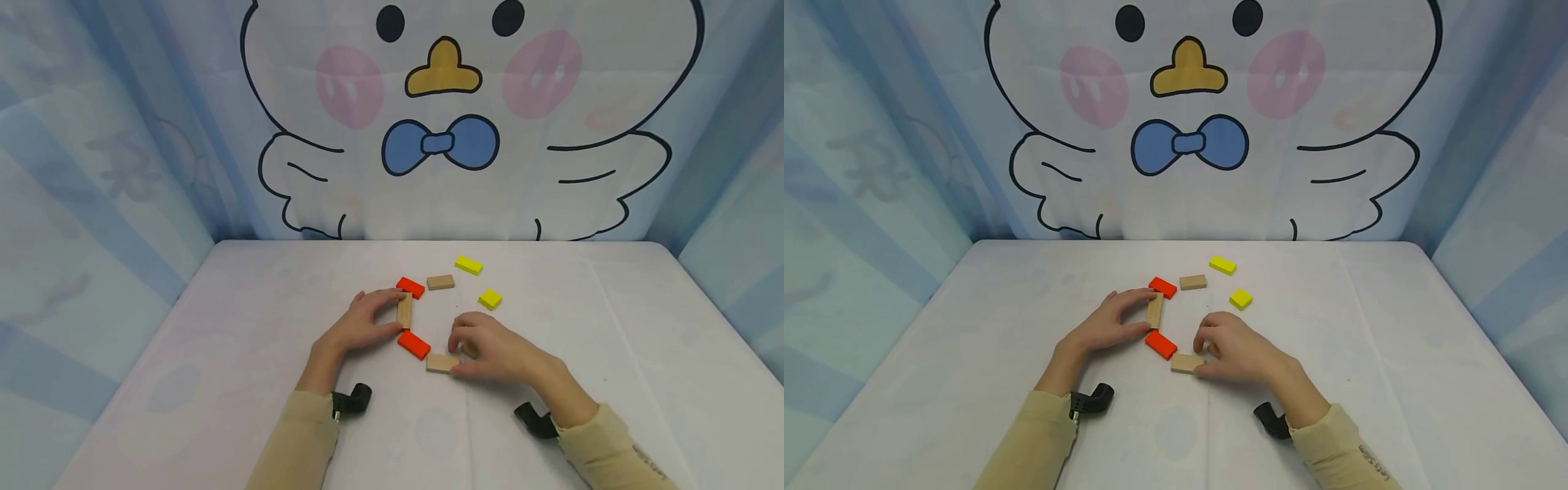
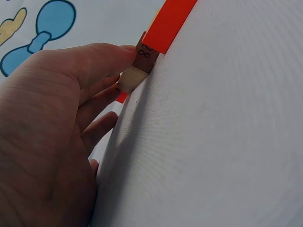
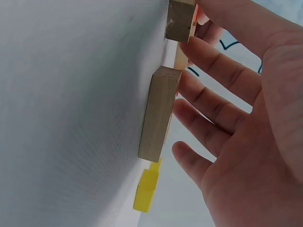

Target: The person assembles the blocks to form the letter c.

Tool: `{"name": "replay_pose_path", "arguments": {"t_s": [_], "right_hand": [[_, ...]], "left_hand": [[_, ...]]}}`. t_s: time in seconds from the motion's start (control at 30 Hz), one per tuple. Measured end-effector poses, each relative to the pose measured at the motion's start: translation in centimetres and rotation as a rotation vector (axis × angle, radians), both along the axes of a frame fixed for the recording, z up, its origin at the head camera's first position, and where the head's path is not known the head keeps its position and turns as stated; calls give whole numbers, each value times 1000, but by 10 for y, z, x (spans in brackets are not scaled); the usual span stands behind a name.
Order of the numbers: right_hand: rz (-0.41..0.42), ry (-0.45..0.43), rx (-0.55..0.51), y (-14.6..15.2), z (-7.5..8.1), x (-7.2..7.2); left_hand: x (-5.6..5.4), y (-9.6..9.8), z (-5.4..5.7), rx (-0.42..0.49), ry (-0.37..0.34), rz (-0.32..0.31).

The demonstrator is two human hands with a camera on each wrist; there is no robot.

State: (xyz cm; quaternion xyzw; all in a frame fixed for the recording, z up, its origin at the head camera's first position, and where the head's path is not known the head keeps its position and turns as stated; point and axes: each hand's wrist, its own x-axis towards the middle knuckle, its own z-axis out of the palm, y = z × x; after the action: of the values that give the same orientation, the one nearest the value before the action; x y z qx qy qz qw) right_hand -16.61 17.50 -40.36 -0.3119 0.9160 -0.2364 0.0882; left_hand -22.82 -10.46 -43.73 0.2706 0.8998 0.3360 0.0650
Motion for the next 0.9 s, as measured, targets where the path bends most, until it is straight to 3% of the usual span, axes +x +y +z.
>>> {"name": "replay_pose_path", "arguments": {"t_s": [0.53, 0.9], "right_hand": [[25, 48, 10, -2, -2, 0], [-68, 68, 13, 11, 4, -5]], "left_hand": [[-2, -1, -2, -11, -2, 1], [-2, 0, -2, 2, 4, -12]]}}
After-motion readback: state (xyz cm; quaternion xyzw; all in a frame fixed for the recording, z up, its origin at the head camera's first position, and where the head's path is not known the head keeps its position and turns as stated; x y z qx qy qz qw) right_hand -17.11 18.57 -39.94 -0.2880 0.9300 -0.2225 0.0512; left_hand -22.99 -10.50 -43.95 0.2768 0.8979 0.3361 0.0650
